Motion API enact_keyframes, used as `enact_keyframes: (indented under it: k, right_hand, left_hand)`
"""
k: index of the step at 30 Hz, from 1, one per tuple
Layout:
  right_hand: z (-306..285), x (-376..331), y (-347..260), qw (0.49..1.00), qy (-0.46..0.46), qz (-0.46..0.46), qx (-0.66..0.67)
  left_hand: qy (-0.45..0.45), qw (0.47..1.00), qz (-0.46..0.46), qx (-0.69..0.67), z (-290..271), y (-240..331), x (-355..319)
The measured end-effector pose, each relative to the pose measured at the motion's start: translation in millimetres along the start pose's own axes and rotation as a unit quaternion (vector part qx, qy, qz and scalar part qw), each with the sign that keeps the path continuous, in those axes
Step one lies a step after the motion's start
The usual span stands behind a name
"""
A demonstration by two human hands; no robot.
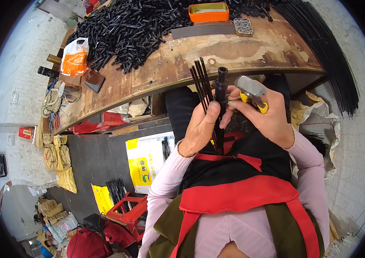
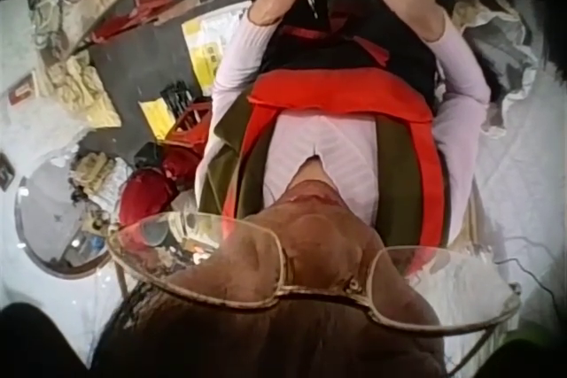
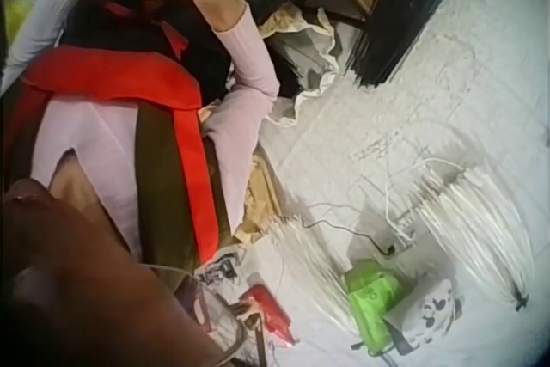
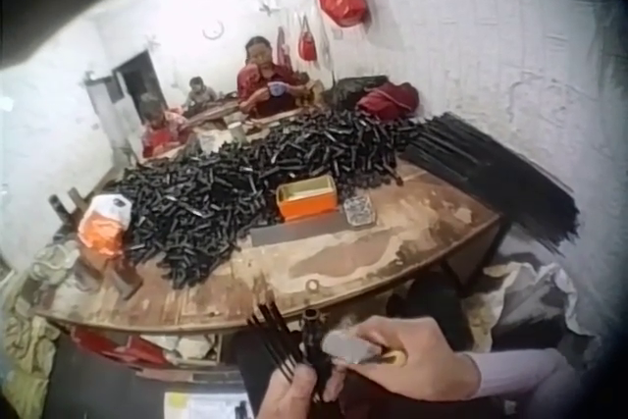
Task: Trimming and organizing bundles of black bristles at a manufacturing workstation.
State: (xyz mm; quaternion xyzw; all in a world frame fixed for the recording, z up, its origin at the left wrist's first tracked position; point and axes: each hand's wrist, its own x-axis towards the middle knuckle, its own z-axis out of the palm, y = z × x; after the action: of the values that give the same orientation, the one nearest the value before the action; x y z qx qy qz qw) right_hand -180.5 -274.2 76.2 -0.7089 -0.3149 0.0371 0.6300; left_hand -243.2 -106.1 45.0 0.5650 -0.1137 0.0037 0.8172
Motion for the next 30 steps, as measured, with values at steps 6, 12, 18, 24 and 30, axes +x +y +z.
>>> enact_keyframes:
  k: [6,12,18,24,30]
  right_hand:
    - [-5.3,5.0,-10.5,0.989,-0.022,-0.072,-0.125]
    - [-2.1,14.0,-7.5,0.996,-0.034,-0.045,-0.074]
    - [1.9,14.0,-8.0,0.997,-0.029,-0.036,-0.064]
    - [2.2,13.7,-10.2,0.995,-0.032,-0.042,-0.084]
    - [3.9,13.2,-13.8,0.995,-0.038,-0.036,-0.079]
  left_hand:
    - [0.011,0.999,0.009,0.029,-3.1,-1.3,-0.5]
    - [0.027,0.999,0.004,-0.024,-5.3,-0.6,-0.6]
    - [0.010,1.000,0.002,-0.027,-8.7,0.5,-0.4]
    - [0.013,1.000,0.006,-0.018,-10.3,1.3,-1.1]
    - [-0.003,0.999,0.009,-0.031,-13.8,-0.2,-3.5]
